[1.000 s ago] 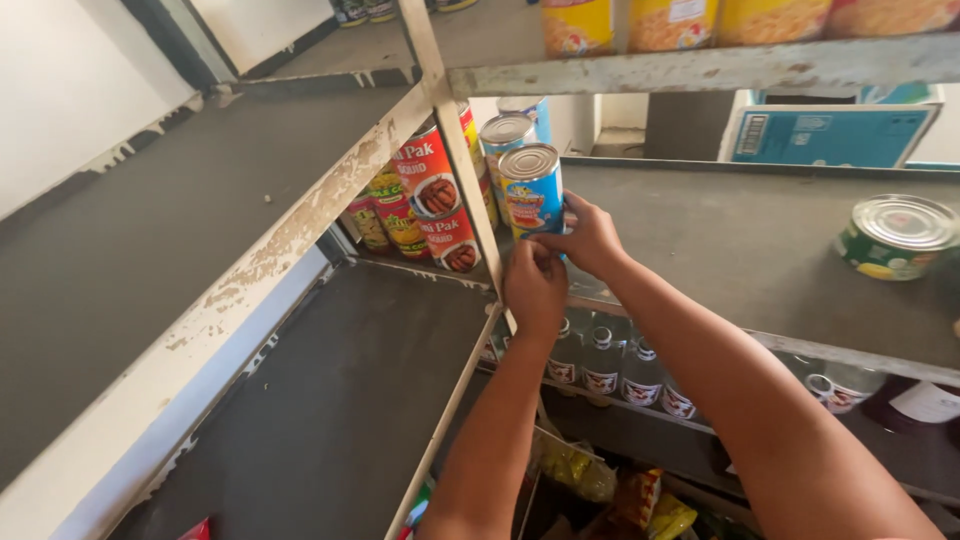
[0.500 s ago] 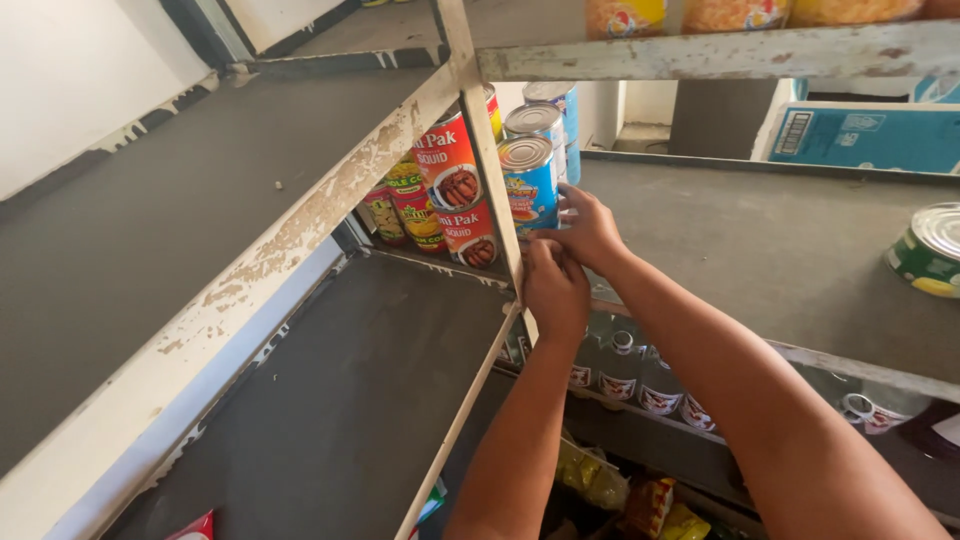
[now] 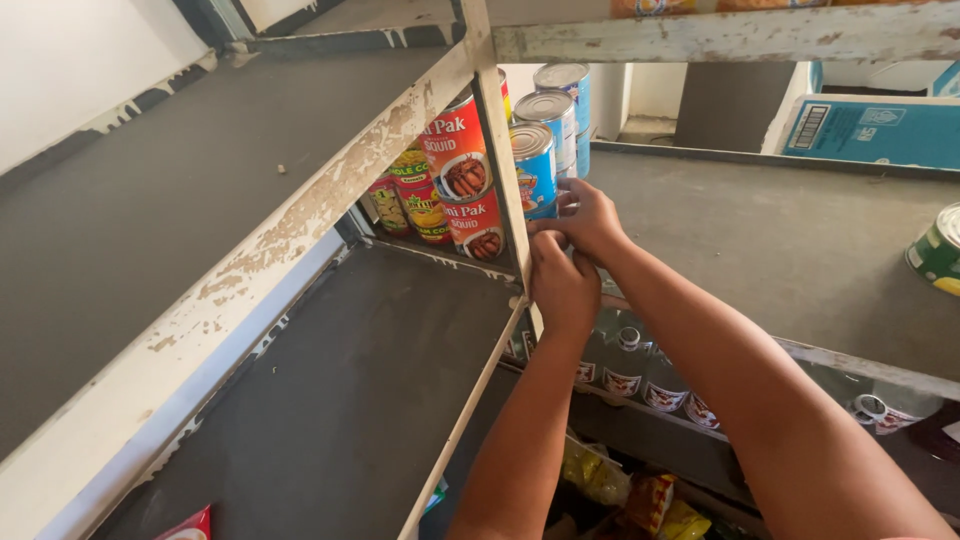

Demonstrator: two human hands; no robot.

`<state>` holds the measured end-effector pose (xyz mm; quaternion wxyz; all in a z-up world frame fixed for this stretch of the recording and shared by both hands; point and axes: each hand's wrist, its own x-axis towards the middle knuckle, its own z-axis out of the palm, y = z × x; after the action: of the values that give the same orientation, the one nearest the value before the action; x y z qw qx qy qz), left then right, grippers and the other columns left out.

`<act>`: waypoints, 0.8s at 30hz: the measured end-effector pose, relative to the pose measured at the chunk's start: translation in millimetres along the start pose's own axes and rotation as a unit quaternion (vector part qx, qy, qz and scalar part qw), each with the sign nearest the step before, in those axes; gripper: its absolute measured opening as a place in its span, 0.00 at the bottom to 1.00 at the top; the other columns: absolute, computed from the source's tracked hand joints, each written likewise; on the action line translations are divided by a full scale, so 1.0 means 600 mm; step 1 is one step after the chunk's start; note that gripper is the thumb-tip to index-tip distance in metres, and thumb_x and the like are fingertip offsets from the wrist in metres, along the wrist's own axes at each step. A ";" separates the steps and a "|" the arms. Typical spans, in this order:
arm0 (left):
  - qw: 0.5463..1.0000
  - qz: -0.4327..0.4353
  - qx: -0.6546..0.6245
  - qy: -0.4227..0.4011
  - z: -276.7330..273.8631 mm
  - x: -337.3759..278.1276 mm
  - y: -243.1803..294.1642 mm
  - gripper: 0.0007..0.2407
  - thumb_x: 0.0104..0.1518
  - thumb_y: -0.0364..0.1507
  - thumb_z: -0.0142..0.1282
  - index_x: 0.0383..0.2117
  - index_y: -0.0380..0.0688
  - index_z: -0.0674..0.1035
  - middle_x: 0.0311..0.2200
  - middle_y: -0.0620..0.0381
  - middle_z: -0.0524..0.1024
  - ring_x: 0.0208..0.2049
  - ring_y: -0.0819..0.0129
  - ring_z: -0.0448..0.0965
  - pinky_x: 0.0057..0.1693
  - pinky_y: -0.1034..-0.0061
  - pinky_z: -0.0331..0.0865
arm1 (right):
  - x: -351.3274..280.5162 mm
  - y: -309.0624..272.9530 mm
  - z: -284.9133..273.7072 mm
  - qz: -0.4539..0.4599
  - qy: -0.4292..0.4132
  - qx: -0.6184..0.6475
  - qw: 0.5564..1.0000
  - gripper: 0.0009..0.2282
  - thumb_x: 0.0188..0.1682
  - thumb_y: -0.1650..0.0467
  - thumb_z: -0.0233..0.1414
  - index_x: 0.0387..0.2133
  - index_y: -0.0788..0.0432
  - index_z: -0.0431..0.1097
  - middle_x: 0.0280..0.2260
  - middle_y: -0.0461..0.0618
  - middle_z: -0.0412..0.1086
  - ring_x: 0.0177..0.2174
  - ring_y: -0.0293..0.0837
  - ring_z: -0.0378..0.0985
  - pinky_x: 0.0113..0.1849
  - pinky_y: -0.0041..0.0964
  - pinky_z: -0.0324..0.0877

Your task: Organizing and rearranging various canned goods on metal shelves.

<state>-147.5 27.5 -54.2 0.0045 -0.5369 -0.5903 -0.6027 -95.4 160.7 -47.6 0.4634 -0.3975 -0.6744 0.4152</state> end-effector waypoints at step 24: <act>0.997 0.070 -0.012 -0.002 0.004 -0.005 0.001 0.07 0.56 0.27 0.61 0.31 0.43 0.72 0.28 0.50 0.75 0.32 0.47 0.78 0.39 0.57 0.70 | -0.116 -0.042 -0.057 -0.058 0.086 -0.061 0.993 0.18 0.44 0.65 0.64 0.46 0.60 0.74 0.28 0.49 0.76 0.29 0.39 0.79 0.34 0.35 0.76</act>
<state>-144.4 27.0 -56.6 0.0388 -0.5778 -0.5439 -0.6073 -48.9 94.4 -36.9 0.5183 -0.4190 -0.6780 0.3100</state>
